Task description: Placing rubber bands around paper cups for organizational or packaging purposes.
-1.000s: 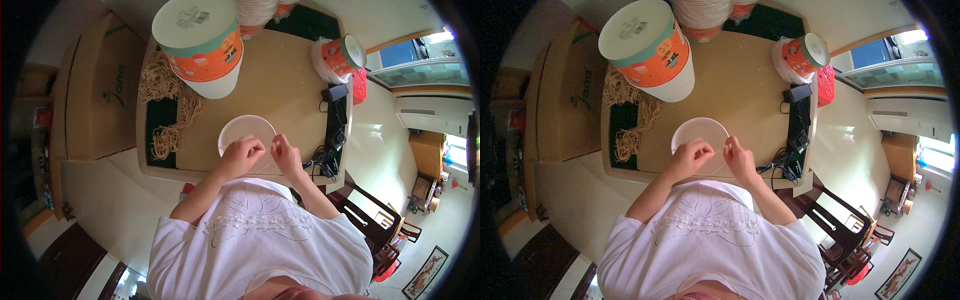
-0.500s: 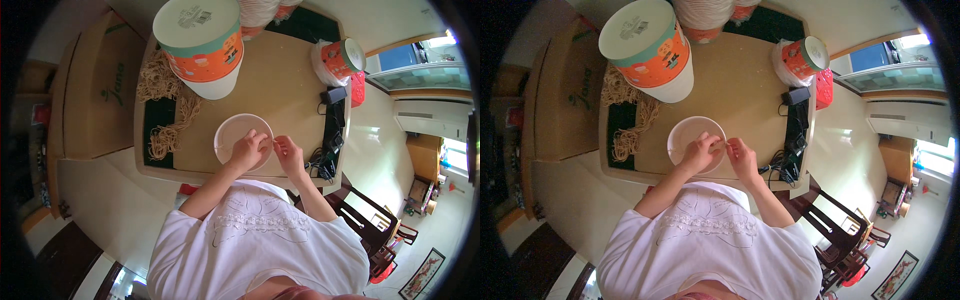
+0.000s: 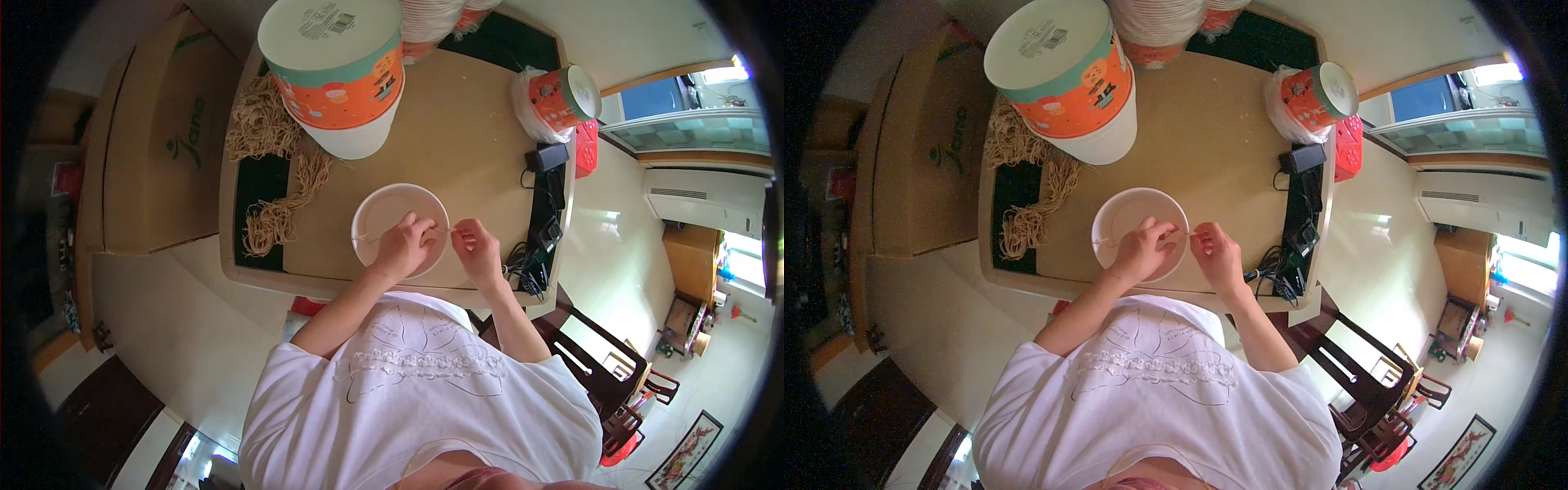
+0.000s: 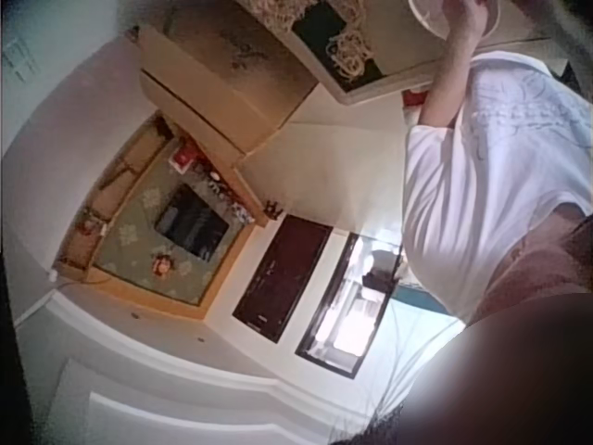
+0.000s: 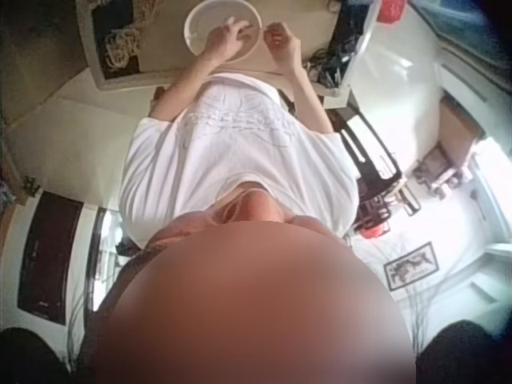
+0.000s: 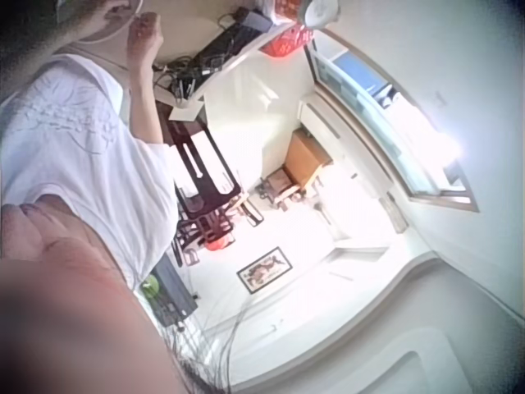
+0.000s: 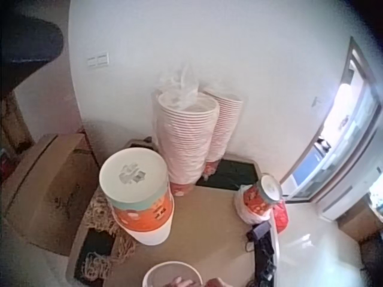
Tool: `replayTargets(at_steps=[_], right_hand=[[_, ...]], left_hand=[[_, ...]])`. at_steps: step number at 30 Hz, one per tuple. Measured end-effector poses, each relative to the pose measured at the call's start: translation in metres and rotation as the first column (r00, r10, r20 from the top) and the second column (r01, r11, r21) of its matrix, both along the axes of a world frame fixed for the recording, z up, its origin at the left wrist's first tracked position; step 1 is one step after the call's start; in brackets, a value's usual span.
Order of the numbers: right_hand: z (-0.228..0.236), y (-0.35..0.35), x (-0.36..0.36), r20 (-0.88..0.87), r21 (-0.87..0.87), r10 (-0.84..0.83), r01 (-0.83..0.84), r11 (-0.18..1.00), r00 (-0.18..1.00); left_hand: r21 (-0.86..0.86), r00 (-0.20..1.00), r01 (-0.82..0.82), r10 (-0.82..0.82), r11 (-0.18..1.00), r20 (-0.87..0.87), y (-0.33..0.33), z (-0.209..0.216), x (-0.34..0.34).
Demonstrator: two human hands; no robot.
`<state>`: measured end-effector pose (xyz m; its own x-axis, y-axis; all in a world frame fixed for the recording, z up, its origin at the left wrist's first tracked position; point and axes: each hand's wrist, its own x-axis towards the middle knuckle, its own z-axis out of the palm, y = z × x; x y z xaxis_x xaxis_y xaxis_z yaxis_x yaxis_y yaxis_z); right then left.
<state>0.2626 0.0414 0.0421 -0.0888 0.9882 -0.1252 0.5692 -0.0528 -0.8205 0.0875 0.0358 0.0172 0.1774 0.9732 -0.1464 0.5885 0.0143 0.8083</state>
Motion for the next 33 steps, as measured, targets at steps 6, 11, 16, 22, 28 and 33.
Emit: replayTargets(at_steps=[6,11,16,22,28,33], right_hand=[[0.0,0.006,-0.001,-0.003,0.016,0.098,-0.098,0.995,0.995],[-0.003,0.007,-0.001,-0.019,-0.011,0.083,-0.084,0.996,0.996],[-0.023,0.004,0.008,-0.018,-0.062,0.066,-0.067,0.996,0.998],[-0.025,0.0,0.009,-0.153,-0.123,0.009,-0.028,0.992,0.988],[0.003,0.002,-0.006,-0.161,-0.051,0.068,-0.077,0.996,0.985],[0.0,0.001,-0.012,-0.053,0.021,0.166,-0.165,0.986,0.985]], left_hand=[[0.05,0.999,0.006,-0.008,0.999,0.034,0.002,0.002,0.001],[0.033,1.0,0.011,-0.012,0.999,0.024,0.002,-0.001,0.001],[0.023,0.999,0.014,-0.015,1.0,0.029,0.002,-0.004,0.001],[0.012,0.999,0.002,-0.003,1.0,0.034,0.003,-0.001,0.001],[0.005,0.989,-0.037,0.036,0.999,0.141,0.003,0.008,-0.001],[0.098,0.988,-0.025,0.009,0.995,0.154,0.004,0.021,-0.008]])
